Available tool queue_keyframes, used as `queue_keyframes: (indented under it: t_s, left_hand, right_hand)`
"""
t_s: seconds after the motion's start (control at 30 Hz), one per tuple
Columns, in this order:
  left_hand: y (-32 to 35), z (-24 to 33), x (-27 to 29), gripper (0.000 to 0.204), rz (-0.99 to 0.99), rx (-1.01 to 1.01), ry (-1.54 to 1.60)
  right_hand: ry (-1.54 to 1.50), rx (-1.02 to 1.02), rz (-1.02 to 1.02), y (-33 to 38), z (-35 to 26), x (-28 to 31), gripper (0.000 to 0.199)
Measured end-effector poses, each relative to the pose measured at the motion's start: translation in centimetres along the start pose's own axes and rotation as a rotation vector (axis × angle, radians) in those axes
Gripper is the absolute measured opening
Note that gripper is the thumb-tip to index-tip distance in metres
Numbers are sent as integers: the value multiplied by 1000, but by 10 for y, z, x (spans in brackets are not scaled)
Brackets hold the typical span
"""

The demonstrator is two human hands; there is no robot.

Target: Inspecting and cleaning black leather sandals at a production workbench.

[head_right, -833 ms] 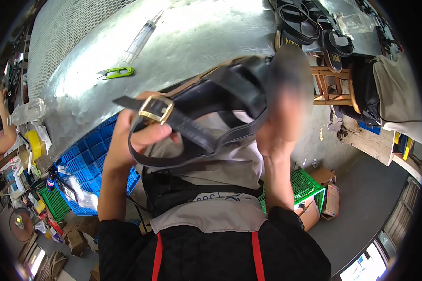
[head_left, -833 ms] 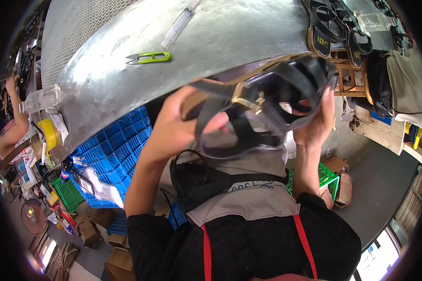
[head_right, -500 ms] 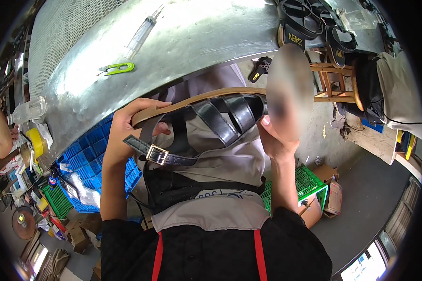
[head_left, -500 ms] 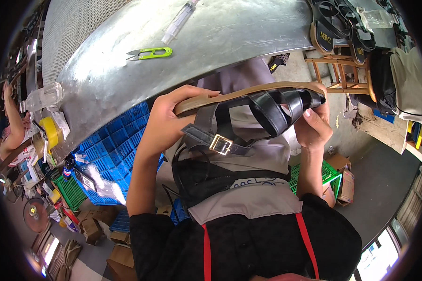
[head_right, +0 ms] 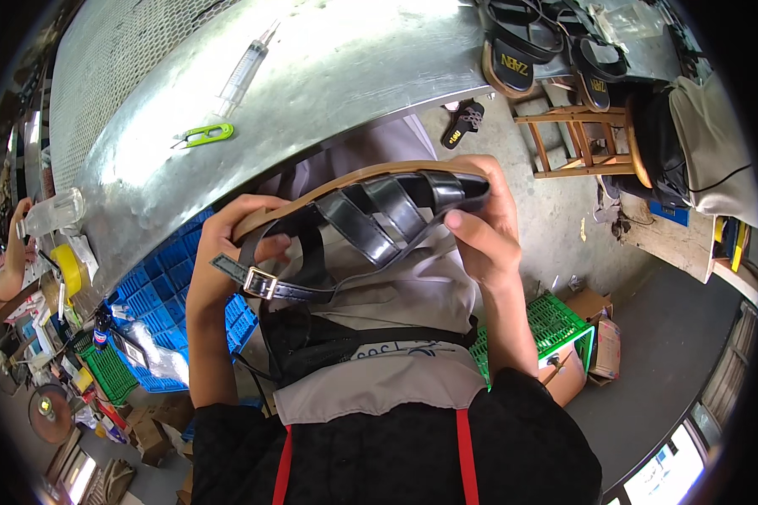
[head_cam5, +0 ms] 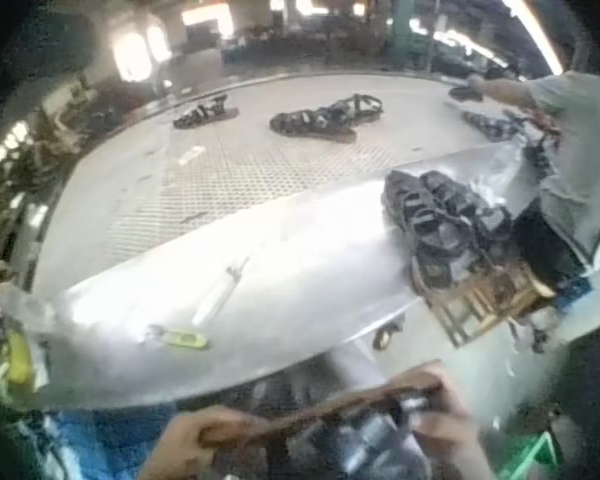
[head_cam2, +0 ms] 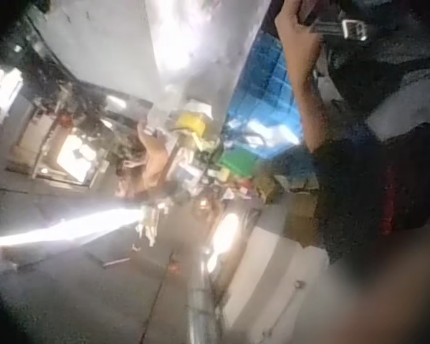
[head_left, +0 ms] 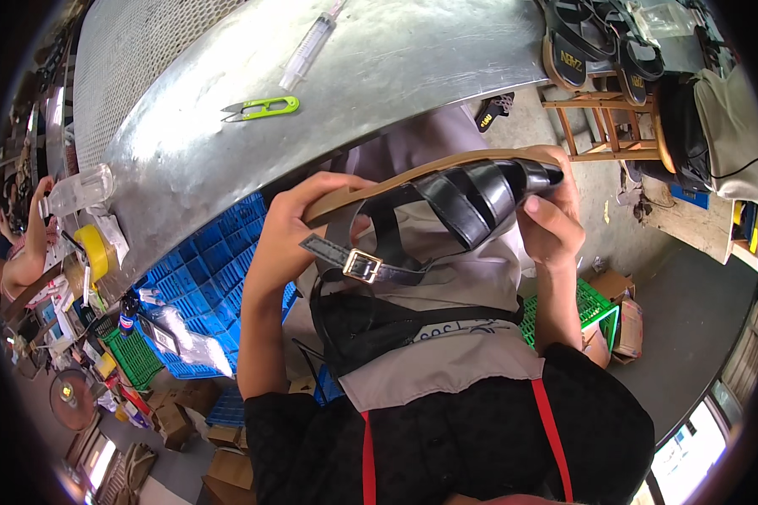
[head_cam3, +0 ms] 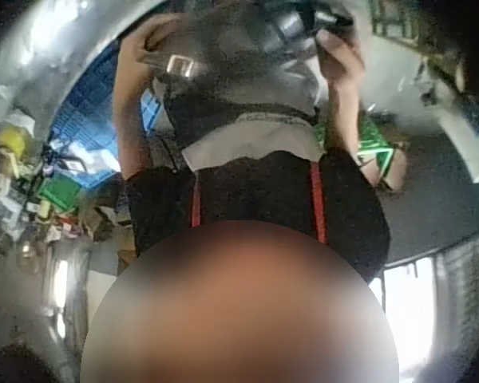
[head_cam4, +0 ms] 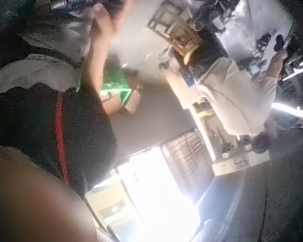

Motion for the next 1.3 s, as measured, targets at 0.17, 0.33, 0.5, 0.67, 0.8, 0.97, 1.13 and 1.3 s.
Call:
queue_keyframes:
  t_s: [0.17, 0.33, 0.5, 0.67, 0.8, 0.97, 1.13, 1.3]
  left_hand:
    - [-2, 5, -26, 41, -334, -3, -323]
    - [15, 12, -66, 48, -475, 157, 658]
    - [11, 57, -84, 36, -521, -47, -317]
    - [13, 8, -46, 33, -815, -218, -590]
    - [9, 65, 7, 25, -159, -522, -858]
    - [2, 98, 45, 36, 282, -186, -248]
    - [17, 50, -23, 70, -871, -22, -16]
    - [33, 27, -27, 69, -796, 95, 48]
  right_hand:
    - [-397, -190, 175, -22, -14, -38, 44]
    - [-426, 94, -437, -26, -35, -85, 86]
    - [74, 21, -500, -3, -13, -92, 88]
    - [376, -37, -538, 7, -24, -85, 62]
    - [682, 216, -553, 10, -57, -89, 64]
    - [796, 205, -665, 11, -55, -90, 53]
    - [794, 246, -756, 5, -58, -91, 42]
    - [854, 159, -546, -7, -62, -82, 37]
Point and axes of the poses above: each hand's wrist, its own y-axis away from the middle knuckle, its own x-axis out of the back of the hand, z = x × y, the point moved 8 cm from there along -y, towards the middle knuckle, and after that the axes turned 3 degrees about -x, right-handed, at the moved point
